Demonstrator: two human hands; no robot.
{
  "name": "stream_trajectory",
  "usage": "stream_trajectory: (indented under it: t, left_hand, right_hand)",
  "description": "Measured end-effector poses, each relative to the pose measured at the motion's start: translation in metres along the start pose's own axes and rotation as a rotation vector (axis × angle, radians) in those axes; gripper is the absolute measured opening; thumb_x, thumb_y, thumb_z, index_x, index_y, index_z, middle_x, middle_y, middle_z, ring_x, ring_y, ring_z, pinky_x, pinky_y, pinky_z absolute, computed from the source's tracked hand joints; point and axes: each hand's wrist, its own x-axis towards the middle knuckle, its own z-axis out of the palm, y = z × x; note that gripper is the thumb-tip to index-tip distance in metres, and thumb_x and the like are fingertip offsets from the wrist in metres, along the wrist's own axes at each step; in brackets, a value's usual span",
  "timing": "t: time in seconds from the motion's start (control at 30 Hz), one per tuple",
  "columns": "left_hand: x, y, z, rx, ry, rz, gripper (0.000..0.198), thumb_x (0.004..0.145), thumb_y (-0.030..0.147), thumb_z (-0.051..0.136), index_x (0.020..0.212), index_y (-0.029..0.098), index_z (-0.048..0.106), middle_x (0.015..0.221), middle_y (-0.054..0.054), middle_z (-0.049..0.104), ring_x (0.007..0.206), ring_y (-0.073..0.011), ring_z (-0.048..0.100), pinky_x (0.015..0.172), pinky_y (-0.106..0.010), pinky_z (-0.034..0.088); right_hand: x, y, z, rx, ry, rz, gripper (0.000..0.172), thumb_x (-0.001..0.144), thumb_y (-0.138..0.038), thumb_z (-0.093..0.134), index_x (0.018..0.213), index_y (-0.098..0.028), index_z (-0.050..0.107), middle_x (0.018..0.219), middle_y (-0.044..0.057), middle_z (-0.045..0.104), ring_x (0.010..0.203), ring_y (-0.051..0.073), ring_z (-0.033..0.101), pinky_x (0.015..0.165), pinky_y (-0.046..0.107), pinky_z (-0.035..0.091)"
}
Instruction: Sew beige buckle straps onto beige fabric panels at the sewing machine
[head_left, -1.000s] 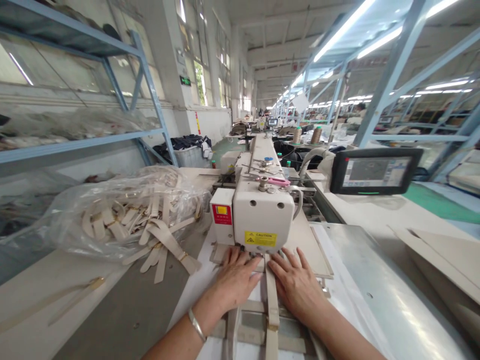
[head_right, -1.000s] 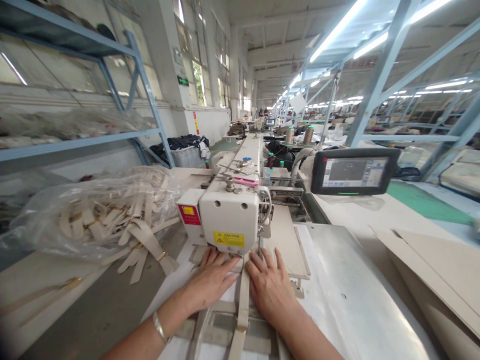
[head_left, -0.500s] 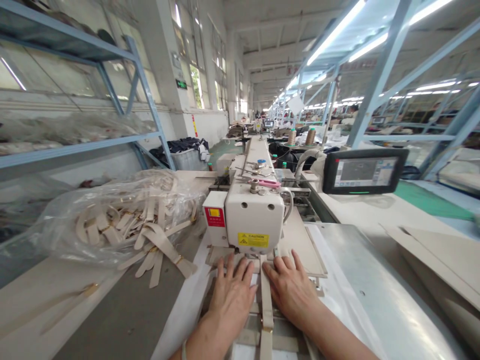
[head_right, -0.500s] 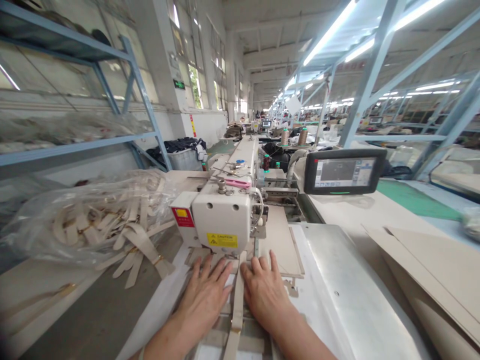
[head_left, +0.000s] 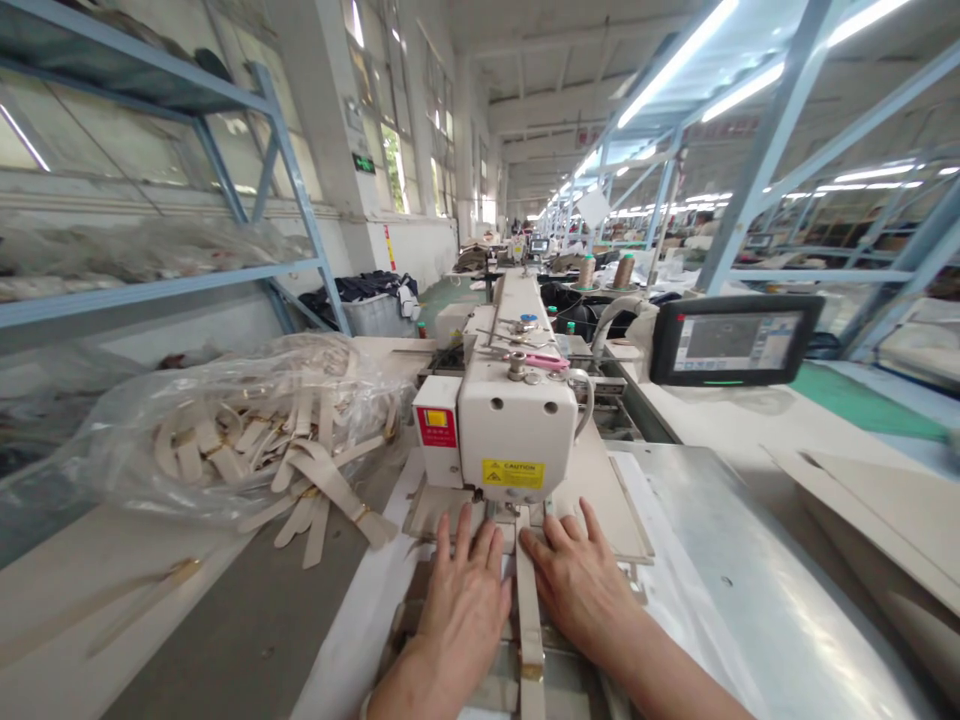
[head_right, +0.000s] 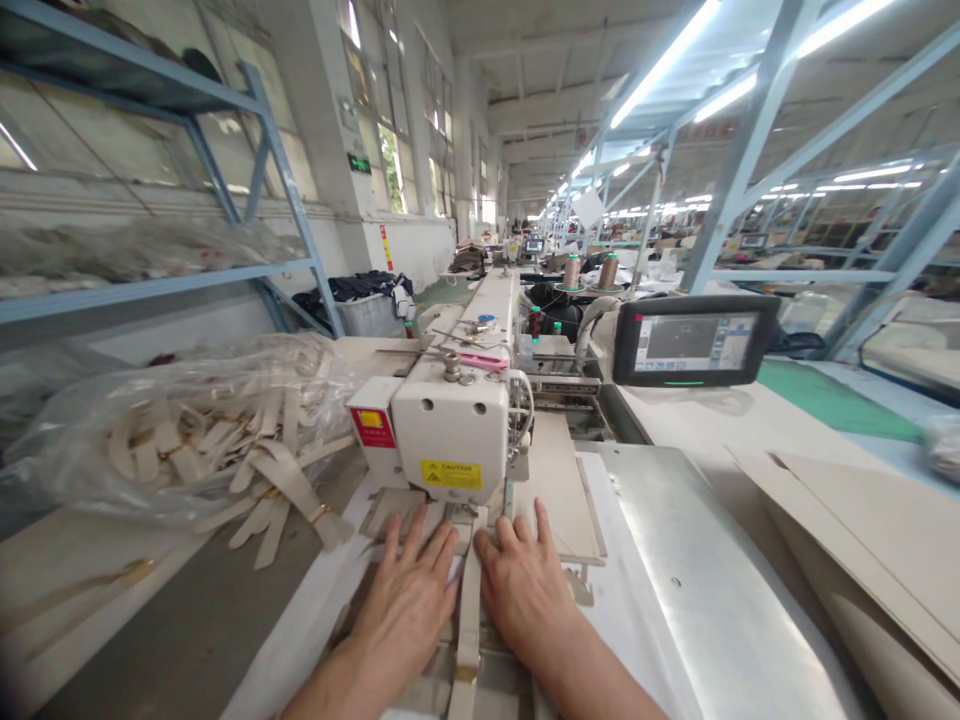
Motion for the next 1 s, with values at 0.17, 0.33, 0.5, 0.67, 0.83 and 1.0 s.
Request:
stream_trajectory:
  t: [0.17, 0.33, 0.5, 0.67, 0.83, 1.0]
  left_hand:
    - [-0.002, -0.006, -0.003, -0.030, 0.015, -0.005, 0.050, 0.095, 0.024, 0.051, 0.145, 0.016, 0.055, 0.150, -0.010, 0.054, 0.149, -0.0416, 0.026, 0.120, -0.070, 0.014]
    - [-0.010, -0.016, -0.007, -0.080, 0.000, -0.016, 0.049, 0.096, 0.027, 0.052, 0.144, 0.018, 0.057, 0.150, -0.009, 0.053, 0.149, -0.0414, 0.027, 0.120, -0.071, 0.016]
    - [-0.018, -0.015, -0.008, -0.162, -0.011, -0.031, 0.046, 0.098, 0.034, 0.053, 0.144, 0.028, 0.056, 0.154, -0.005, 0.050, 0.149, -0.0412, 0.027, 0.119, -0.071, 0.017]
    - [-0.010, -0.011, -0.002, -0.158, 0.055, -0.056, 0.045, 0.098, 0.041, 0.055, 0.142, 0.030, 0.057, 0.150, -0.008, 0.052, 0.147, -0.0433, 0.030, 0.118, -0.071, 0.017]
    - [-0.008, -0.023, -0.010, -0.172, 0.059, -0.087, 0.049, 0.097, 0.034, 0.059, 0.145, 0.030, 0.053, 0.150, -0.008, 0.053, 0.146, -0.0421, 0.034, 0.119, -0.070, 0.020]
    - [-0.026, -0.037, -0.034, -0.234, -0.019, -0.075, 0.042, 0.096, 0.018, 0.053, 0.138, 0.020, 0.060, 0.142, -0.008, 0.061, 0.143, -0.0348, 0.042, 0.122, -0.062, 0.022]
  right_hand:
    - [0.004, -0.004, 0.000, -0.003, -0.007, 0.003, 0.027, 0.094, -0.019, 0.052, 0.115, -0.026, 0.068, 0.100, 0.007, 0.064, 0.103, 0.030, 0.059, 0.119, 0.062, 0.018]
    - [0.005, -0.011, -0.004, 0.019, -0.031, -0.012, 0.028, 0.093, -0.020, 0.053, 0.117, -0.026, 0.067, 0.100, 0.007, 0.064, 0.103, 0.030, 0.059, 0.119, 0.061, 0.018]
    - [-0.005, -0.008, 0.002, 0.011, 0.003, -0.021, 0.028, 0.093, -0.018, 0.052, 0.115, -0.028, 0.067, 0.098, 0.006, 0.063, 0.100, 0.028, 0.059, 0.120, 0.061, 0.016]
    - [-0.008, 0.000, 0.002, -0.029, 0.002, 0.001, 0.031, 0.094, -0.019, 0.051, 0.120, -0.028, 0.066, 0.101, 0.007, 0.065, 0.102, 0.029, 0.060, 0.118, 0.062, 0.019]
    - [0.003, -0.004, -0.001, -0.002, -0.016, 0.001, 0.037, 0.095, -0.022, 0.050, 0.129, -0.028, 0.064, 0.107, 0.009, 0.065, 0.108, 0.031, 0.059, 0.117, 0.064, 0.021]
    - [0.000, -0.003, -0.009, 0.133, -0.078, -0.001, 0.044, 0.091, -0.022, 0.052, 0.133, -0.026, 0.062, 0.116, 0.010, 0.065, 0.112, 0.031, 0.058, 0.118, 0.065, 0.020]
